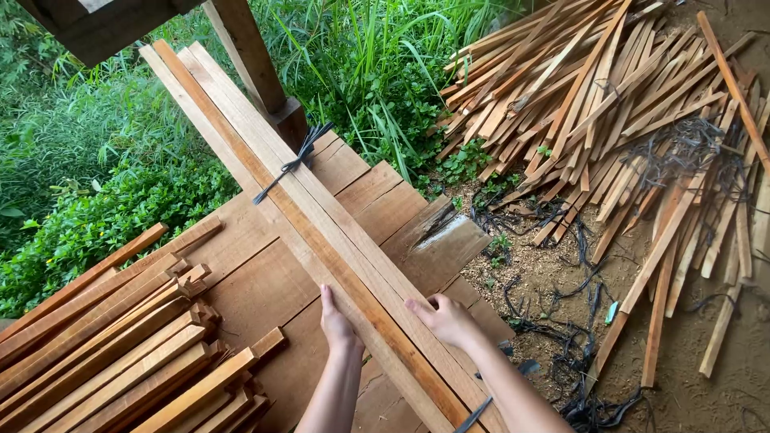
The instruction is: The person lifts a bundle of thin wooden planks tied with black straps from a pile and places it onto a wooden workbench. They then proceed to pick up individual planks from the stack and arrange them one by one on the workbench surface.
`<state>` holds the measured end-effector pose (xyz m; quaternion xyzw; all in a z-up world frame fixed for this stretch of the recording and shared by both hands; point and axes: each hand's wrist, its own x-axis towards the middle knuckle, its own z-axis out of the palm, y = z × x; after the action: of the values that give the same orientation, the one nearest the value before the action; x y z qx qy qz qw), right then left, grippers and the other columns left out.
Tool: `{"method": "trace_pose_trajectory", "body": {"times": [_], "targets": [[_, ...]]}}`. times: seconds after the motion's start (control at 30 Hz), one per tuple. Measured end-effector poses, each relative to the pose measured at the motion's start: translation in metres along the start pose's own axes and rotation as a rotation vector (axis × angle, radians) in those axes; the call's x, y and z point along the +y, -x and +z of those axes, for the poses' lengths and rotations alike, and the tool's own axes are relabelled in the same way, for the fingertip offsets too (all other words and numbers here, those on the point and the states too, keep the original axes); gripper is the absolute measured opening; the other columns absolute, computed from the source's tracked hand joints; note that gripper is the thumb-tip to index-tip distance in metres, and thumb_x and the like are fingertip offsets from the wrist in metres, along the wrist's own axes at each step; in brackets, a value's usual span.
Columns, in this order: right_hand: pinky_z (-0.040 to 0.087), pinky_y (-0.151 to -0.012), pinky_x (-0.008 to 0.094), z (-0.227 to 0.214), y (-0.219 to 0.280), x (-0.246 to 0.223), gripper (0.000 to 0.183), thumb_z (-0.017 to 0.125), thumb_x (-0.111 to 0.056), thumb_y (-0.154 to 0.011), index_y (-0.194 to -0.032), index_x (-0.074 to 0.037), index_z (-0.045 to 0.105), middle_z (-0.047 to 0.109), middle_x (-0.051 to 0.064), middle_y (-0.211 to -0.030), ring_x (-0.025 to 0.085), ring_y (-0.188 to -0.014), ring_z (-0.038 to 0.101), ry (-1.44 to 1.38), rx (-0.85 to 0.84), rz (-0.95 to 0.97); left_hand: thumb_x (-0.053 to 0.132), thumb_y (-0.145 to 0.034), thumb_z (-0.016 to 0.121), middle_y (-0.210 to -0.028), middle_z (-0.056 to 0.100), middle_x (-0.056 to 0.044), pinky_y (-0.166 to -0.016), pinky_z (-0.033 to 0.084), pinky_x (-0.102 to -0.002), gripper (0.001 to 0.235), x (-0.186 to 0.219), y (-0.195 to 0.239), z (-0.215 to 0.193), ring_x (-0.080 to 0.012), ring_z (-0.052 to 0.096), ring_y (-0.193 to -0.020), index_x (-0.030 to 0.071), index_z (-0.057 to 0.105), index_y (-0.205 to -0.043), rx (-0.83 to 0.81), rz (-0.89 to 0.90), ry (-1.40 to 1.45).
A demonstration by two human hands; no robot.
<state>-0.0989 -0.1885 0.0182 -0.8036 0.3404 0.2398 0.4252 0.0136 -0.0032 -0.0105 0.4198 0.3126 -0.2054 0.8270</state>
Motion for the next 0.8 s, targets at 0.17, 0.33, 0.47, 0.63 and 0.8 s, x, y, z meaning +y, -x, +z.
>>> {"method": "trace_pose_trajectory", "body": {"times": [0.17,0.33,0.47,0.63,0.8], "targets": [[0.050,-0.109,0.049,0.008,-0.025,0.000,0.109,0.045,-0.090,-0.075,-0.137,-0.002,0.060,0.068,0.021,-0.135,0.032,-0.127,0.066,-0.029,-0.051,0.054,0.043,-0.096,0.055,-0.146,0.057,-0.017,-0.109,0.046,-0.045,0.067,-0.017,-0.038,-0.009,-0.0299,0.057,-0.131,0.002,0.045,-0.149,0.021,0.247,-0.075],[0.050,-0.108,0.049,0.008,-0.031,0.005,0.105,0.047,-0.090,-0.077,-0.134,-0.004,0.064,0.068,0.021,-0.135,0.032,-0.126,0.066,-0.043,0.002,0.009,0.042,-0.099,0.056,-0.158,0.046,-0.012,-0.120,0.030,-0.040,0.070,-0.029,-0.045,-0.020,-0.0237,0.041,-0.146,0.004,0.037,-0.154,0.032,0.320,-0.237],[0.049,-0.111,0.047,-0.001,-0.010,-0.016,0.095,0.049,-0.086,-0.079,-0.131,-0.008,0.068,0.065,0.018,-0.141,0.032,-0.131,0.062,0.075,0.093,-0.002,0.048,-0.097,0.053,-0.161,0.042,-0.013,-0.120,0.029,-0.042,0.075,-0.038,-0.021,-0.027,-0.0256,0.039,-0.148,0.007,0.034,-0.157,0.025,0.165,-0.276],[0.041,-0.116,0.048,0.018,-0.042,0.005,0.092,0.049,-0.081,-0.084,-0.138,-0.007,0.059,0.048,0.015,-0.156,0.033,-0.144,0.047,0.163,0.191,-0.126,0.049,-0.098,0.053,-0.163,0.039,-0.011,-0.120,0.028,-0.041,0.076,-0.064,-0.024,-0.043,-0.0246,0.037,-0.149,0.007,0.034,-0.158,-0.012,0.145,-0.334],[0.035,-0.120,0.048,0.016,-0.068,0.012,0.102,0.052,-0.078,-0.083,-0.156,-0.008,0.038,0.046,0.015,-0.158,0.032,-0.147,0.044,-0.067,-0.061,-0.240,0.036,-0.105,0.043,-0.157,0.046,-0.015,-0.116,0.039,-0.040,0.061,-0.055,-0.004,-0.016,-0.0263,0.047,-0.143,0.007,0.031,-0.157,-0.051,0.176,-0.260]]}}
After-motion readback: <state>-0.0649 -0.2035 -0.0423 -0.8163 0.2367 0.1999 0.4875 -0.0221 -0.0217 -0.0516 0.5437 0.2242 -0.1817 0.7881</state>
